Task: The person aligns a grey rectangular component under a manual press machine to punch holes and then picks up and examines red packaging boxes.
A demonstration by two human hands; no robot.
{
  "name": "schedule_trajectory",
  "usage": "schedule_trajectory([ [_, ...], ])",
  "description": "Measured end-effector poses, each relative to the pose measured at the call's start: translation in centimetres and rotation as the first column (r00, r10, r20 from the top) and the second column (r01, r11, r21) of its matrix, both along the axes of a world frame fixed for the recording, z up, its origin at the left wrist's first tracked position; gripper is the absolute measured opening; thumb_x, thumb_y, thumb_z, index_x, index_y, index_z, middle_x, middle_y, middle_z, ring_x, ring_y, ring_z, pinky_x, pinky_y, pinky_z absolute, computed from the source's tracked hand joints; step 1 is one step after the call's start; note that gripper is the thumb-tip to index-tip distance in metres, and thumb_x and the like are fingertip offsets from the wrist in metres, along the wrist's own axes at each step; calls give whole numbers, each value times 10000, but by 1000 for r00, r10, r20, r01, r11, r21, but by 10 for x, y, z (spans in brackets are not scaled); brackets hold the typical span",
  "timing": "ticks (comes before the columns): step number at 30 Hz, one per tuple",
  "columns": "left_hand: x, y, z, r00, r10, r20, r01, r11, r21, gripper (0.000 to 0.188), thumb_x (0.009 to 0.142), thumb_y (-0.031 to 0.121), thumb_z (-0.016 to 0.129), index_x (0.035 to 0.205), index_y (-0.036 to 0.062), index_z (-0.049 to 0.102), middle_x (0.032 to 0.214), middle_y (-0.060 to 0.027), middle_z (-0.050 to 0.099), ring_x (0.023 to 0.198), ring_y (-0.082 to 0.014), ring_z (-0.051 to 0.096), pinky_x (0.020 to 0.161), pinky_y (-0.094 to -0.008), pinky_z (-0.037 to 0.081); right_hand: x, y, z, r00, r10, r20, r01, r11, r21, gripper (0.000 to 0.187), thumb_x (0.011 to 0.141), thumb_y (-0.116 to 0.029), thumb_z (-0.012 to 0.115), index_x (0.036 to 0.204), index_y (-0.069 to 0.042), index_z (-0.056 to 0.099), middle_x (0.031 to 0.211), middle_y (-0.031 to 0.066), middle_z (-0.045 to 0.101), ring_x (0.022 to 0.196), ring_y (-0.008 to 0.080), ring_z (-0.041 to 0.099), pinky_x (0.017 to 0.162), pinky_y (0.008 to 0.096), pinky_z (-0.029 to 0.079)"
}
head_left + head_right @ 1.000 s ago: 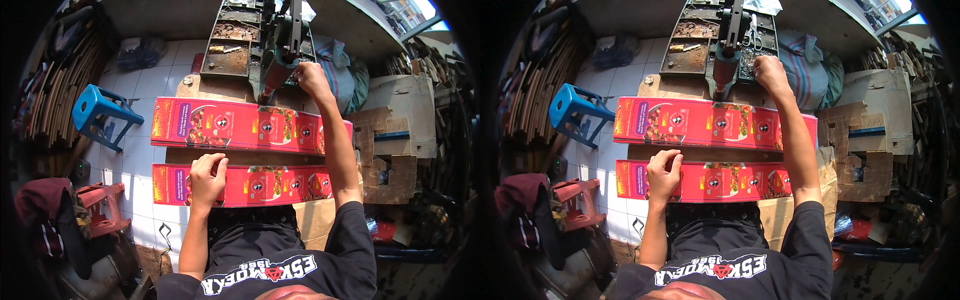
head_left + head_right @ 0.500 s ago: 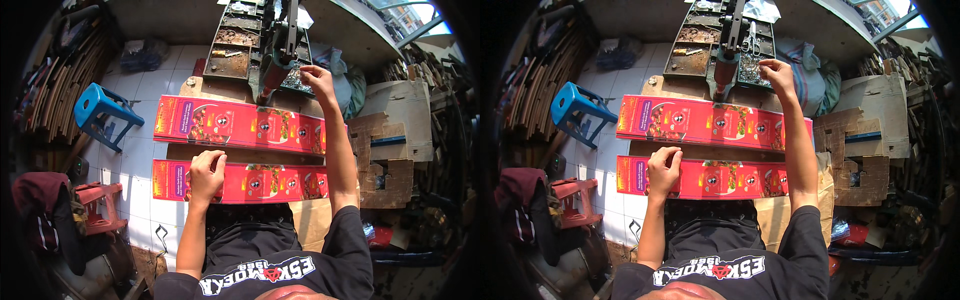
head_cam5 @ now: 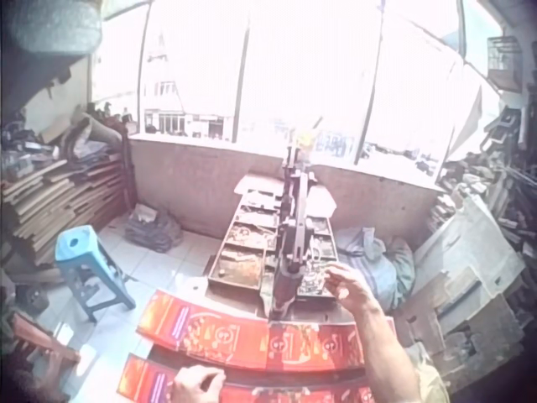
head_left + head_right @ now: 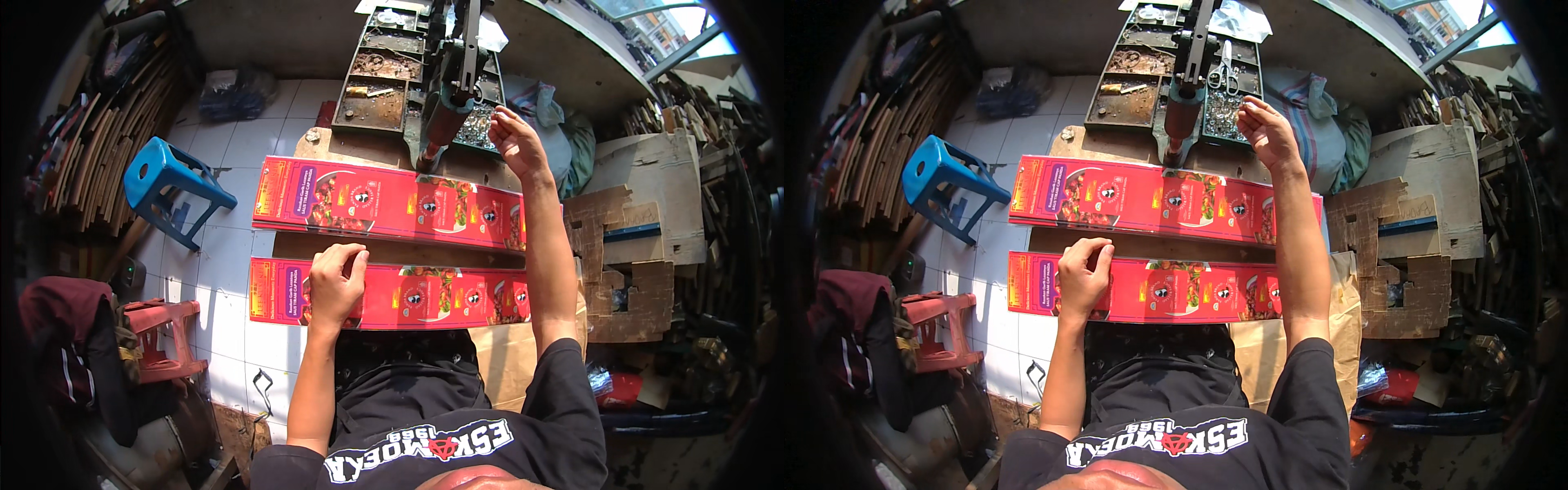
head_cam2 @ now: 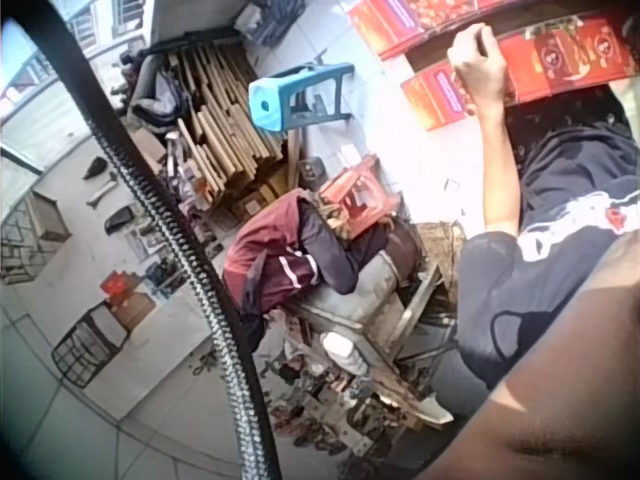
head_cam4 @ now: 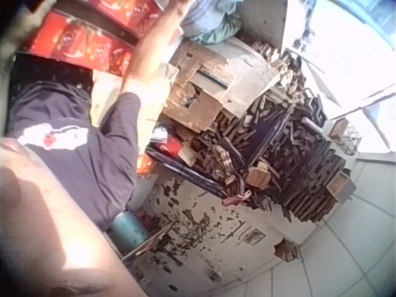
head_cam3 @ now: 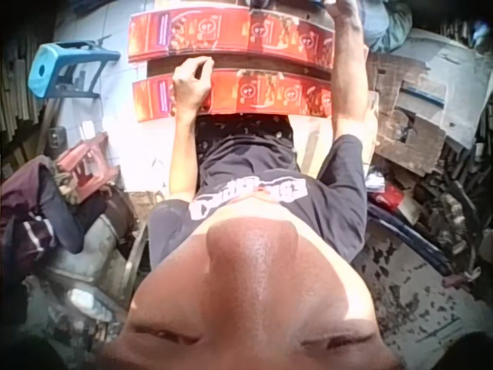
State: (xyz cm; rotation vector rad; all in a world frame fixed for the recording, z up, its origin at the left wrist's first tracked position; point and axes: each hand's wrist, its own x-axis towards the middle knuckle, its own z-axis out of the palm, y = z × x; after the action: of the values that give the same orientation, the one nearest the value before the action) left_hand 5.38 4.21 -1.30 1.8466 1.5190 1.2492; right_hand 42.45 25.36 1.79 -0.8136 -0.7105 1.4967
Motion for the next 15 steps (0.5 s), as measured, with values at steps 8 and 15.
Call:
schedule_trajectory([
  [8,-2,-1,1,1000,5,-6,-5,1000,23,65,875,115,701,907,58,697,799,-77,685,720,-264,640,712,-371,444,-3,7,3,965,-128,-228,84,978,-193,186,907,-176,734,959,-5,683,894,106,677,785,200,663,768,349,588],
  [15,0,-1,1,1000,-3,-3,3,1000,23,60,876,111,700,911,62,698,807,-76,686,729,-264,639,721,-371,446,9,20,-12,983,-142,-113,117,972,-203,125,897,-136,757,922,-44,677,828,37,664,734,146,647,719,328,579],
])
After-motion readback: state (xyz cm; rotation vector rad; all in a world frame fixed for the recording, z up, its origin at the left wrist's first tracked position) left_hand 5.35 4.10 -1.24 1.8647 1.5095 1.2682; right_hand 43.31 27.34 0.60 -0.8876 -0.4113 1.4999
